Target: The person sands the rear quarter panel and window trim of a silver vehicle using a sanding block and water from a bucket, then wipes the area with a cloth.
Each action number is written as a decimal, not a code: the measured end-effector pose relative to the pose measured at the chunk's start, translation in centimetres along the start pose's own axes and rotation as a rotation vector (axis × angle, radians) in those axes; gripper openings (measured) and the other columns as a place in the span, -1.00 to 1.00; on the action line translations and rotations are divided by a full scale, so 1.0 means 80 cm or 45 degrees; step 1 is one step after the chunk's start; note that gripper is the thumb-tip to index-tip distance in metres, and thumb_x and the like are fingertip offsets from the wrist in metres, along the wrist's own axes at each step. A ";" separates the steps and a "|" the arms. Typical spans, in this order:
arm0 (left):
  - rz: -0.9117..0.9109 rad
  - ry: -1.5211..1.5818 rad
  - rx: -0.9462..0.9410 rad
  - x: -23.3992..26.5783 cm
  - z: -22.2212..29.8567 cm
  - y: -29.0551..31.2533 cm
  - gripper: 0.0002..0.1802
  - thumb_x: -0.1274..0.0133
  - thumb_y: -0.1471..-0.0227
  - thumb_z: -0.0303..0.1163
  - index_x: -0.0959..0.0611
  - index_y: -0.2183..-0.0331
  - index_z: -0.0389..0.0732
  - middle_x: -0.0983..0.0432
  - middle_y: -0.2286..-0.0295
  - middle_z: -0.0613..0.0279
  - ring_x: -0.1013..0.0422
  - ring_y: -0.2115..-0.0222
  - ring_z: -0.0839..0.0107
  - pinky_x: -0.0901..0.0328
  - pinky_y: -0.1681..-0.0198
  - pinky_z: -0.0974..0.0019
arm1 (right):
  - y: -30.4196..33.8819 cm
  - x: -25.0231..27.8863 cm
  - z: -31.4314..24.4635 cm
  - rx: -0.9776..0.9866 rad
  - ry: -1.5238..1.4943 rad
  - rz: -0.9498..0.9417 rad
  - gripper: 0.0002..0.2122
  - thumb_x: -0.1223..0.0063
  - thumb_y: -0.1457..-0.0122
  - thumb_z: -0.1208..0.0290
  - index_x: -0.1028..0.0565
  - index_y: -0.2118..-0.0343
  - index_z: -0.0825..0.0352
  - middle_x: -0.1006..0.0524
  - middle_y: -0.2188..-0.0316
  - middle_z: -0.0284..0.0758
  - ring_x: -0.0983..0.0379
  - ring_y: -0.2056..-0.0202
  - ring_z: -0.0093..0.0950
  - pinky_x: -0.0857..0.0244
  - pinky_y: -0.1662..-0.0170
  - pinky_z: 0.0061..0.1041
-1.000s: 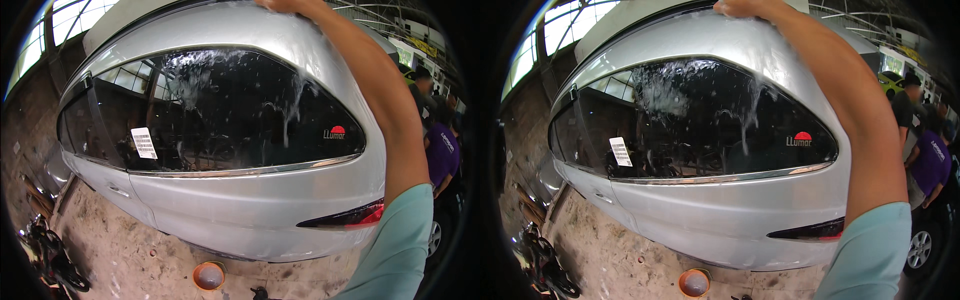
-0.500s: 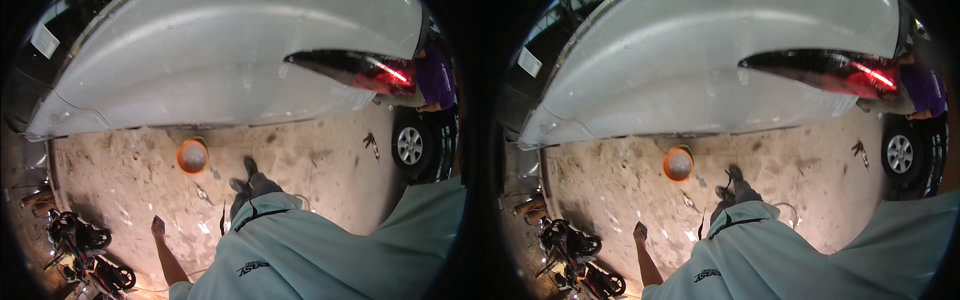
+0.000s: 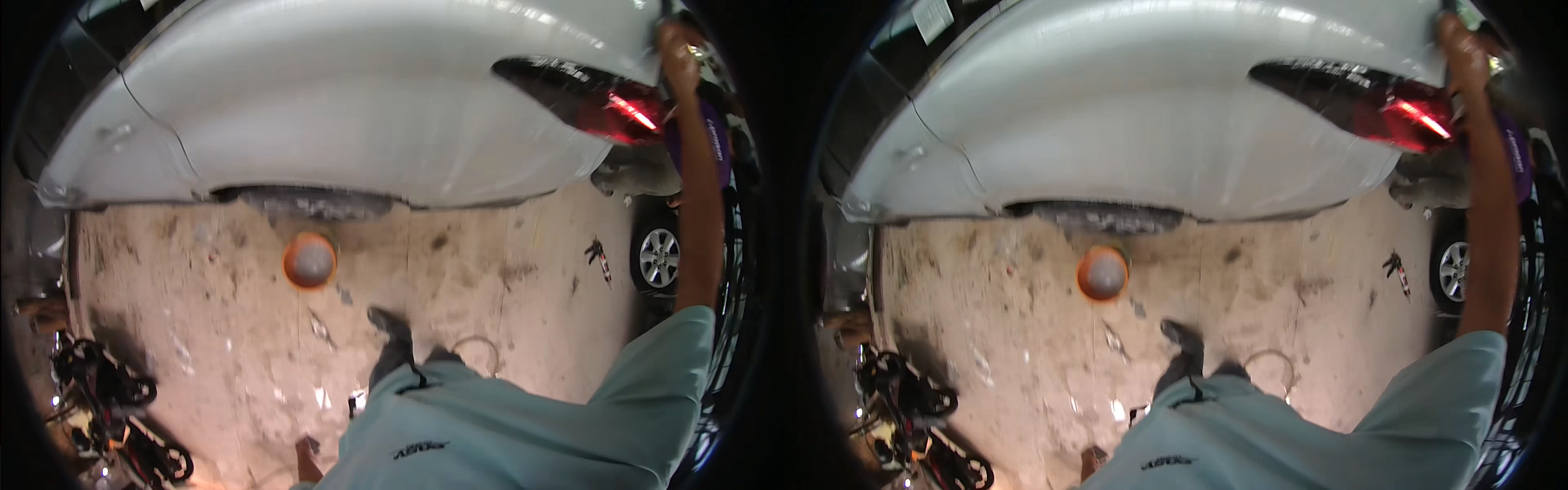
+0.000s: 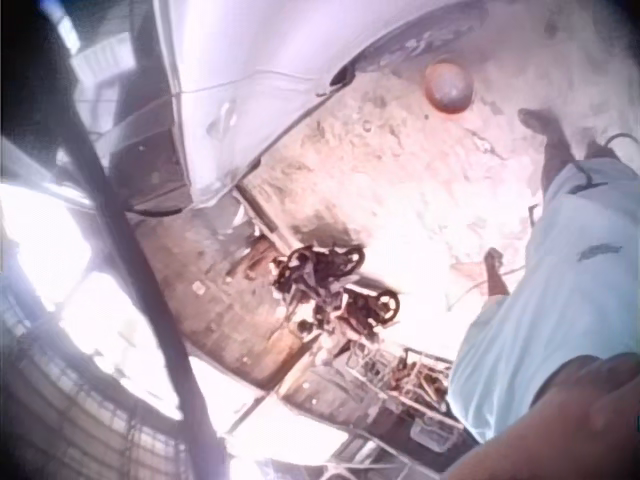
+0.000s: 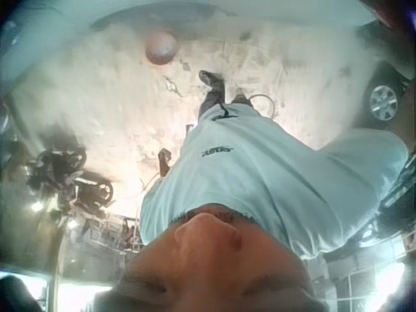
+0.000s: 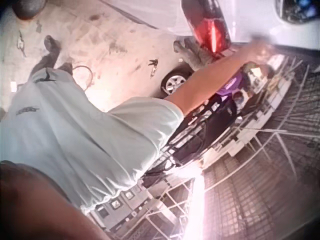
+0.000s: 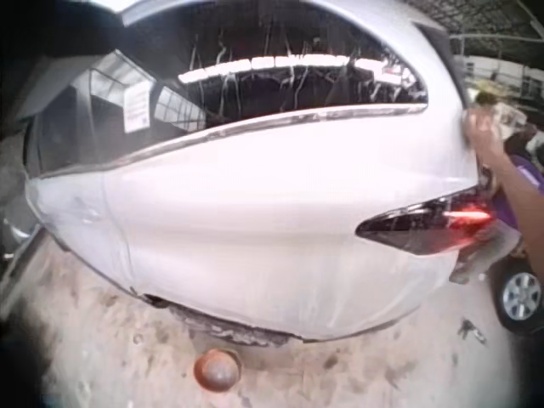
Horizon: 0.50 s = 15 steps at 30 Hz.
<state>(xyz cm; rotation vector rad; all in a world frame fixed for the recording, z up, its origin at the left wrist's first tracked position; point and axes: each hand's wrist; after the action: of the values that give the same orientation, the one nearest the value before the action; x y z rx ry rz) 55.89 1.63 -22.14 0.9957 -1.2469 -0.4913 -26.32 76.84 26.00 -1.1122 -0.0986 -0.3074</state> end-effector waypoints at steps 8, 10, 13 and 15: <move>-0.192 0.263 -0.341 -0.031 0.140 -0.008 -0.69 0.03 -0.09 -0.11 -0.51 0.18 -0.06 -0.40 0.38 0.25 -0.34 0.42 0.34 -0.32 0.40 0.19 | 0.375 0.096 0.022 -1.531 -0.475 -0.607 -0.57 0.10 -0.21 0.10 -0.38 -0.05 0.27 -0.48 0.09 -0.07 -0.39 0.03 -0.14 -0.20 -0.01 -0.27; -0.340 0.244 -0.370 -0.050 0.191 -0.032 -0.73 0.04 -0.10 -0.12 -0.51 0.22 -0.05 -0.39 0.41 0.27 -0.32 0.44 0.37 -0.31 0.42 0.22 | 0.532 0.196 0.139 -2.075 -0.873 -0.502 -0.48 0.07 -0.18 0.00 -0.36 -0.11 0.24 -0.42 -0.05 -0.26 -0.31 -0.07 -0.32 -0.19 -0.07 -0.37; -0.234 0.370 -0.420 0.016 0.205 -0.022 -0.78 0.04 -0.11 -0.14 -0.51 0.27 -0.03 -0.36 0.46 0.31 -0.29 0.48 0.42 -0.29 0.45 0.26 | 0.627 0.284 0.046 -2.996 -1.328 0.157 -0.54 0.09 -0.20 0.01 -0.34 -0.06 0.18 -0.47 0.10 -0.38 -0.42 0.14 -0.43 -0.34 0.09 -0.39; -0.203 0.457 -0.458 0.059 0.208 -0.015 -0.81 0.05 -0.12 -0.15 -0.50 0.30 -0.02 -0.34 0.49 0.34 -0.26 0.50 0.45 -0.27 0.47 0.29 | 0.615 0.323 0.016 -3.040 -1.379 0.181 -0.65 0.07 -0.20 0.04 -0.39 0.11 0.19 -0.50 0.28 -0.38 -0.47 0.31 -0.43 -0.45 0.22 -0.41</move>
<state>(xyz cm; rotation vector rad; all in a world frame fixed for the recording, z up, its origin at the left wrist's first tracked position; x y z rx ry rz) 41.94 -8.56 -20.63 0.8333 -0.7304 -0.6059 12.79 92.88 -10.07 -3.5322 -0.7227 0.6661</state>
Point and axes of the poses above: each hand's wrist, its own y-axis away from the middle knuckle, its own x-axis out of the back of the hand, z = x × y
